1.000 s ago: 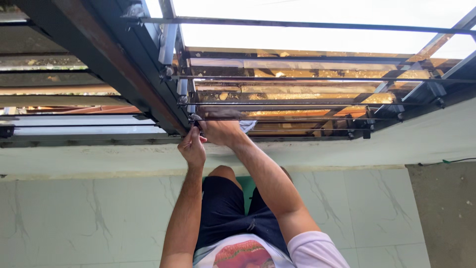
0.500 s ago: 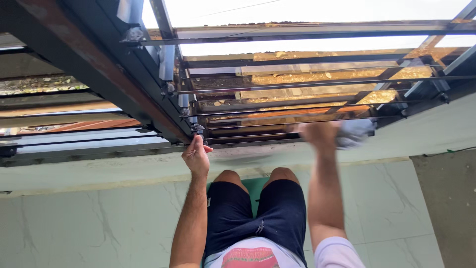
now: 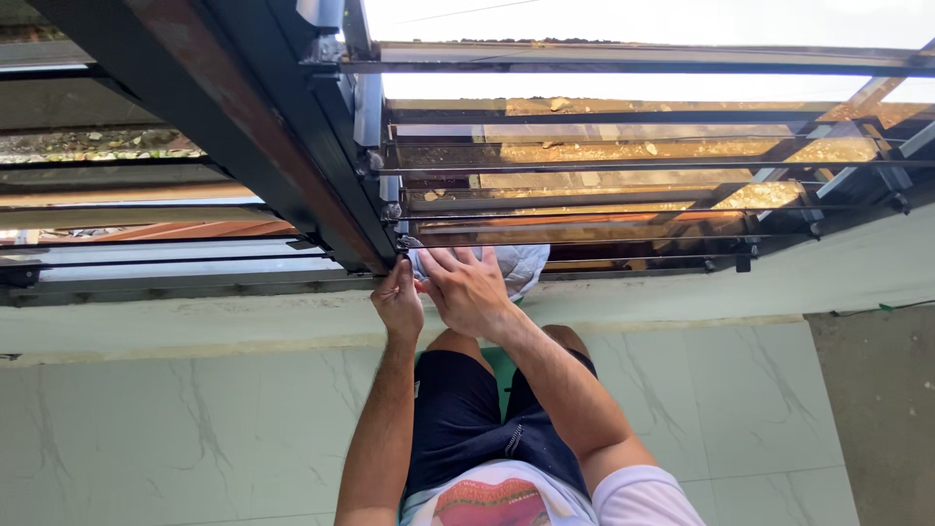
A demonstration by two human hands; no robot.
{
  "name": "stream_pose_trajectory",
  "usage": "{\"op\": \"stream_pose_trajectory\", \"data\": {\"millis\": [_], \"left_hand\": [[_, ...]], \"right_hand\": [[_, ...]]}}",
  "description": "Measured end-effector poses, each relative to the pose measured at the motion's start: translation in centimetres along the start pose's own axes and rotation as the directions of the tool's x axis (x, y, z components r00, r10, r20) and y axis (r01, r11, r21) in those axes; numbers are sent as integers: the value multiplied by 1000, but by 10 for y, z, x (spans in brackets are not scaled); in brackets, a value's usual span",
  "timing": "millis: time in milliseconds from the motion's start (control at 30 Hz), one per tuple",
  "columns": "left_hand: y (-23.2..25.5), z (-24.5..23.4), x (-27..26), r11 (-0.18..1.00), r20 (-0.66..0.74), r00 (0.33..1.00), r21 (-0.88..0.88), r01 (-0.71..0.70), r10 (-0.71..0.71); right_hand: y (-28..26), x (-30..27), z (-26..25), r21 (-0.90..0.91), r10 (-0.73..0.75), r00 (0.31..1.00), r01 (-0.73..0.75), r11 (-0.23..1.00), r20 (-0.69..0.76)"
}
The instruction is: The person stands on a green plastic stool and wipes the horizontal bars of a metal security railing with a cloth. They systematically clean each bar from one end to the other, occasionally adjusting their grip and position to reach different sections.
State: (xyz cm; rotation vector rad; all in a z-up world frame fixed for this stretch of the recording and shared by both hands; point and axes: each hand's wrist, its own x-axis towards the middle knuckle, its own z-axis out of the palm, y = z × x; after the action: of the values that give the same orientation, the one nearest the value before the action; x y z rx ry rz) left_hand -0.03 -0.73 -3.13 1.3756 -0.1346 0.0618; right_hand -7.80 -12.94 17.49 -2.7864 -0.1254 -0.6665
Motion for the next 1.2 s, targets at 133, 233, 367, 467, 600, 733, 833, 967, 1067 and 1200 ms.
{"op": "stream_pose_trajectory", "data": {"millis": [133,233,367,467,600,733,833,967,1067,1200], "left_hand": [[-8,3,-1,996,-20,996,-23,-84,83],[-9,4,-2,996,-39,996,-18,-86,85],[-1,4,-1,998,-17,998,1,-58,58],[4,3,0,996,4,996,-2,-93,93],[5,1,-2,998,23,998,7,-58,58],[3,1,1,998,46,997,-8,-59,59],[1,3,-1,999,42,998,-40,-37,38],[-3,3,0,999,30,999,7,-35,35],[-10,1,-1,998,28,998,38,-58,57],[-17,5,-3,984,-10,985,-52,-172,172]], "right_hand": [[-2,1,5,53,109,954,-129,990,279],[5,3,15,131,57,953,-100,986,299],[50,-36,10,17,-20,998,19,1000,64],[130,-97,-25,-129,137,989,-144,981,-62],[243,-177,-91,-318,403,898,-440,840,-177],[244,-189,-85,-271,326,920,-378,885,-219],[172,-139,-47,54,490,872,-489,870,-5],[51,-46,6,-48,60,982,-52,997,176],[9,-7,20,27,56,949,-68,997,312],[4,-1,7,70,-21,962,1,998,274]]}}
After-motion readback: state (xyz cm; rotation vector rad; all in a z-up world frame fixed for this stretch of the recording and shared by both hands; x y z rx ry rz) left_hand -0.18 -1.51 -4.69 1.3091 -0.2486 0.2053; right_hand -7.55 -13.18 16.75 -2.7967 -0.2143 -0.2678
